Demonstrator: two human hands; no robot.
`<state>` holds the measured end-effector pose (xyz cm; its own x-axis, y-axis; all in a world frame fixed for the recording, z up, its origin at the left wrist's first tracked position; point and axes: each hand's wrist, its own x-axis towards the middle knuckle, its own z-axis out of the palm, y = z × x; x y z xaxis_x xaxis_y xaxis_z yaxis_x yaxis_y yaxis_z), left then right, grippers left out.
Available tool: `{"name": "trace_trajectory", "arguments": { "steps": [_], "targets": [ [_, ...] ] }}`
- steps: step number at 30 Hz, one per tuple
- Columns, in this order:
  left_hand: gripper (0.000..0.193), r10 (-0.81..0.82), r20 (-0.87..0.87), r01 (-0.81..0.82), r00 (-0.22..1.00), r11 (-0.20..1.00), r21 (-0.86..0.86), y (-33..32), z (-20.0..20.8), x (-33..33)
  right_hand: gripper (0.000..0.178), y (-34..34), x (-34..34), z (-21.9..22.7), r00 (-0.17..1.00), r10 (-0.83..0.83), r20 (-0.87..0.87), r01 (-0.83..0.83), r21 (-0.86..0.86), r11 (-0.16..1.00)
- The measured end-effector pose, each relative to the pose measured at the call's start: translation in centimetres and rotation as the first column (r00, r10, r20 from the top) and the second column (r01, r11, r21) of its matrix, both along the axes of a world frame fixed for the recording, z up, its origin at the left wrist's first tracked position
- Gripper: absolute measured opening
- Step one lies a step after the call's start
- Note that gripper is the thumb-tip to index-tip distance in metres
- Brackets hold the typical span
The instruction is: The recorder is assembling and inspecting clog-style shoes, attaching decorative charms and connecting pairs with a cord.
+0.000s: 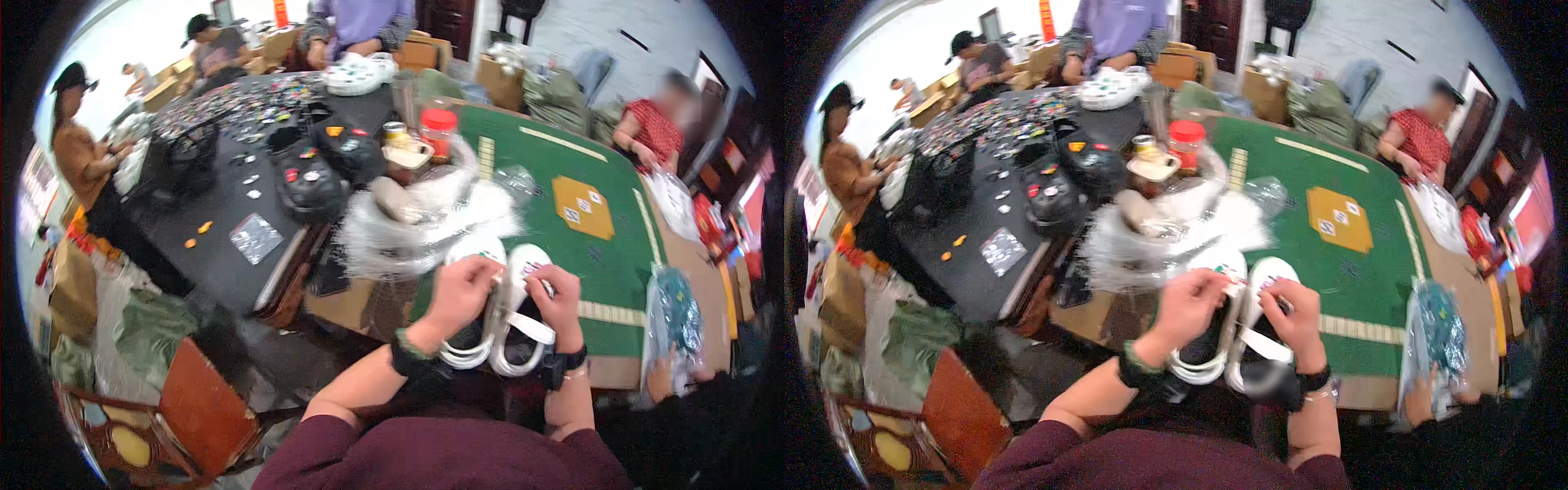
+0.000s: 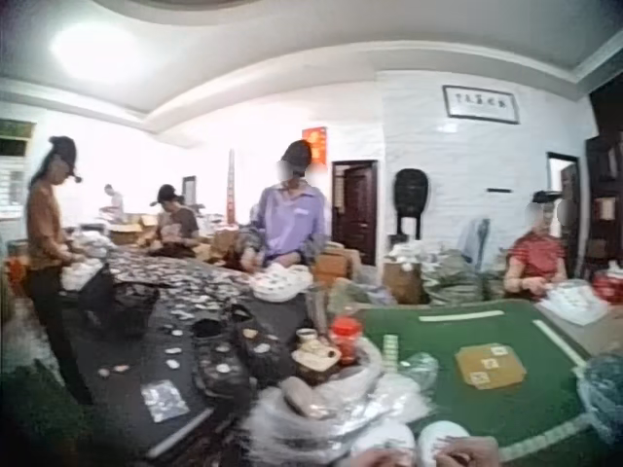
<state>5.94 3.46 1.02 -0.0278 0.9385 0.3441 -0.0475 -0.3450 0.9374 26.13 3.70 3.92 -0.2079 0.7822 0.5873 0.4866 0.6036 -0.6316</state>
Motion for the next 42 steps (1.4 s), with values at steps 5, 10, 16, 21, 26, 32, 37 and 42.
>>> {"name": "trace_trajectory", "arguments": {
  "steps": [5,10,16,21,26,32,37,42],
  "targets": [
    [0.014,0.122,0.24,-0.109,0.963,0.992,-0.067,-0.9,3.4,-7.2,0.011,-0.5,1.8,1.4,0.999,-0.024,-0.034,0.024,-0.001,1.0],
    [0.018,0.346,0.386,-0.405,0.855,0.911,0.08,-3.0,4.2,-17.2,0.036,-3.2,2.1,4.6,0.998,-0.042,0.047,0.041,0.007,0.999],
    [0.022,0.945,-0.187,-0.738,0.269,0.327,0.59,-10.7,0.2,-40.5,0.059,-4.9,-0.1,4.2,0.856,0.316,0.409,-0.228,-0.249,0.941],
    [0.026,0.949,-0.315,-0.54,0.003,0.266,0.798,-12.3,2.1,-37.6,0.052,-5.6,-0.6,4.4,0.795,0.293,0.532,-0.14,-0.308,0.941],
    [0.029,0.91,-0.354,-0.455,-0.214,0.228,0.861,-12.0,5.9,-28.5,0.038,-5.4,-0.7,4.3,0.75,0.335,0.57,-0.185,-0.307,0.934],
    [0.017,0.704,-0.616,-0.244,0.353,0.705,0.666,-7.1,-2.9,-19.0,0.016,-3.6,-1.2,4.1,0.8,0.471,0.372,-0.248,-0.511,0.823],
    [0.014,0.386,-0.789,-0.23,0.478,0.922,0.312,-5.7,-8.7,-15.5,0.024,-3.2,2.0,6.9,0.772,0.469,0.429,-0.278,-0.436,0.856],
    [0.011,0.505,-0.657,-0.382,0.56,0.861,0.336,-3.8,-9.9,-14.1,0.033,-5.4,-1.0,3.2,0.725,0.538,0.43,-0.331,-0.468,0.82]
  ]
}}
